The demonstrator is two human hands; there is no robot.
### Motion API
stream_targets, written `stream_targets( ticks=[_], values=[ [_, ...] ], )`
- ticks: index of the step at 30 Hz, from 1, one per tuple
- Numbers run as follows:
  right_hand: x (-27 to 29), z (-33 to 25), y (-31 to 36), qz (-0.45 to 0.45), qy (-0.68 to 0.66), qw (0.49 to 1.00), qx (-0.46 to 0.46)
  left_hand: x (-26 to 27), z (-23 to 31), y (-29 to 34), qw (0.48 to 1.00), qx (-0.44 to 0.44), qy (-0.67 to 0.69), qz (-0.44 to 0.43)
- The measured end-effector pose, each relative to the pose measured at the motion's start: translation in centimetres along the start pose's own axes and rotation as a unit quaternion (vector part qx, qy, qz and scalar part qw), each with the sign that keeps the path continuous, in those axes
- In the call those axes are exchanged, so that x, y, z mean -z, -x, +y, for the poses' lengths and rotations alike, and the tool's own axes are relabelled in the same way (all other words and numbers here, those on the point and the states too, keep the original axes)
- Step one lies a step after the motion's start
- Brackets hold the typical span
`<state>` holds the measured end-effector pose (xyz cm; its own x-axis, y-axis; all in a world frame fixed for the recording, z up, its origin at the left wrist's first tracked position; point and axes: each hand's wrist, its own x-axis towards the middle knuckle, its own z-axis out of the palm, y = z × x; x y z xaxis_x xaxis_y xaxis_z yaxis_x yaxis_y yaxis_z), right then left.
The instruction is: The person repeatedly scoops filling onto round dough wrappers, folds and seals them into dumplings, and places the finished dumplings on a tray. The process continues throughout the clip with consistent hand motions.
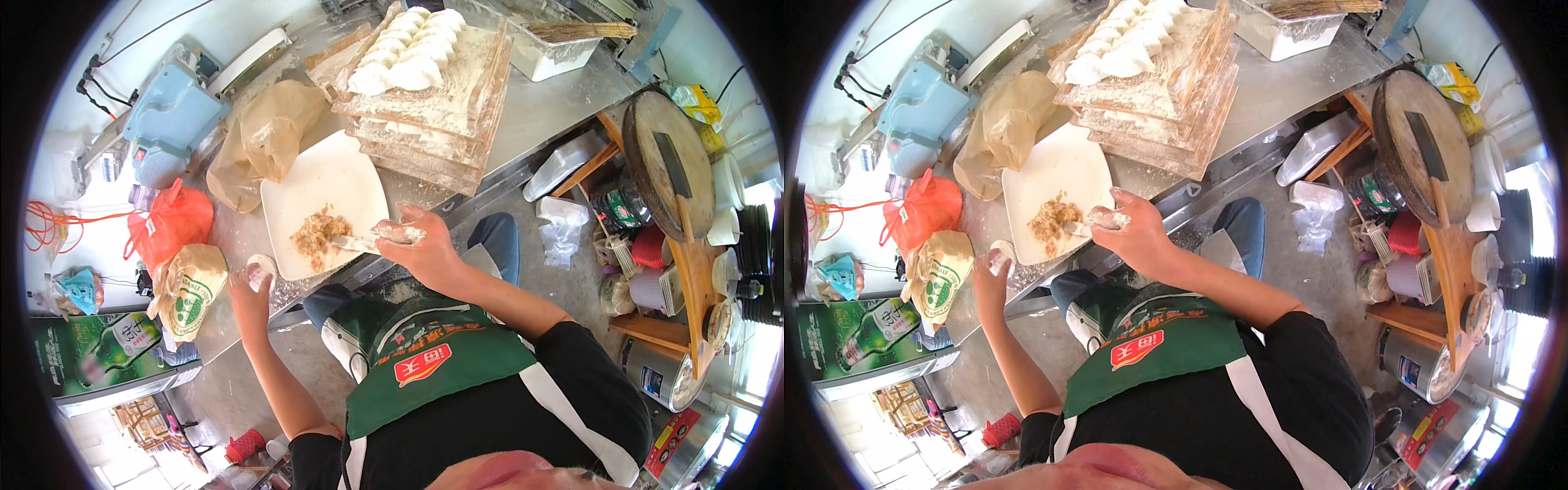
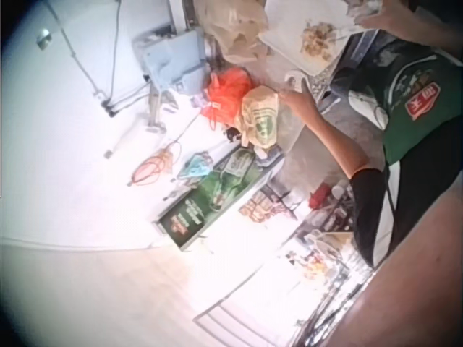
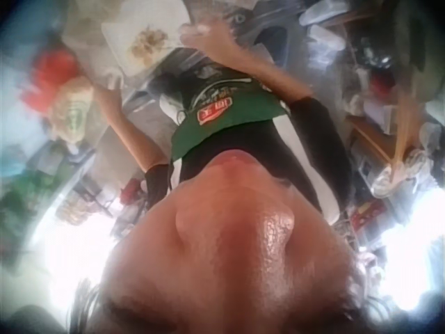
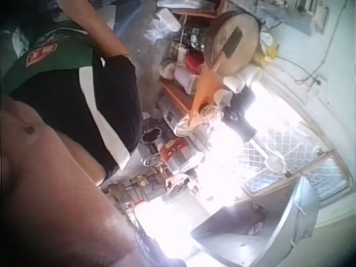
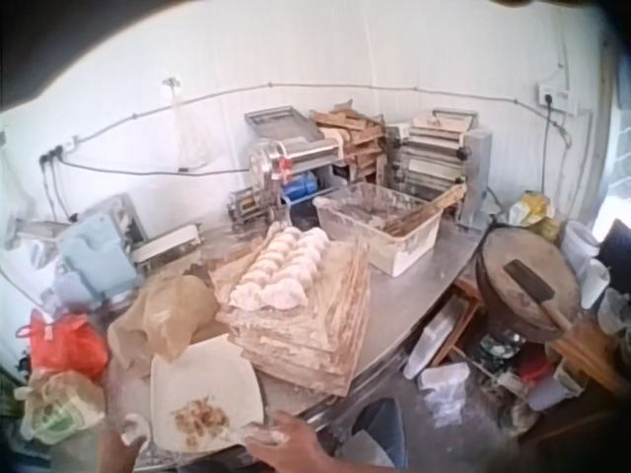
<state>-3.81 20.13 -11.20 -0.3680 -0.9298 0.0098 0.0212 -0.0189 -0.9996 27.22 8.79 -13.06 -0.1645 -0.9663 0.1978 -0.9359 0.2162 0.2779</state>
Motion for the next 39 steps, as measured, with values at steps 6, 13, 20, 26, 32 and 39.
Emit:
stream_targets(
  ticks=[6, 13, 20, 26, 32, 39],
  values=[
    [-0.2, -0.1, 0.0, -0.027, 0.077, 0.996, 0.036, -1.0, -2.1, 0.2, 0.999, -0.016, 0.032, -0.011],
    [1.2, 4.5, -2.3, -0.171, 0.515, 0.778, 0.317, -1.5, -2.8, 0.5, 0.947, 0.101, 0.296, 0.069],
    [-1.8, 4.3, -2.9, -0.236, 0.628, 0.686, 0.281, -2.8, 2.3, 5.0, 0.451, 0.171, 0.875, -0.024],
    [-2.4, 1.1, -4.0, -0.321, 0.656, 0.635, 0.253, -3.1, 5.9, 7.6, 0.488, 0.262, 0.833, -0.013],
    [-2.2, 1.0, -6.6, -0.279, 0.586, 0.7, 0.299, -4.9, 5.7, 9.7, 0.45, 0.28, 0.847, -0.042],
    [-4.5, 2.4, -7.1, -0.27, 0.541, 0.782, 0.153, -5.9, 5.4, 10.0, 0.654, 0.293, 0.696, -0.044]
  ],
)
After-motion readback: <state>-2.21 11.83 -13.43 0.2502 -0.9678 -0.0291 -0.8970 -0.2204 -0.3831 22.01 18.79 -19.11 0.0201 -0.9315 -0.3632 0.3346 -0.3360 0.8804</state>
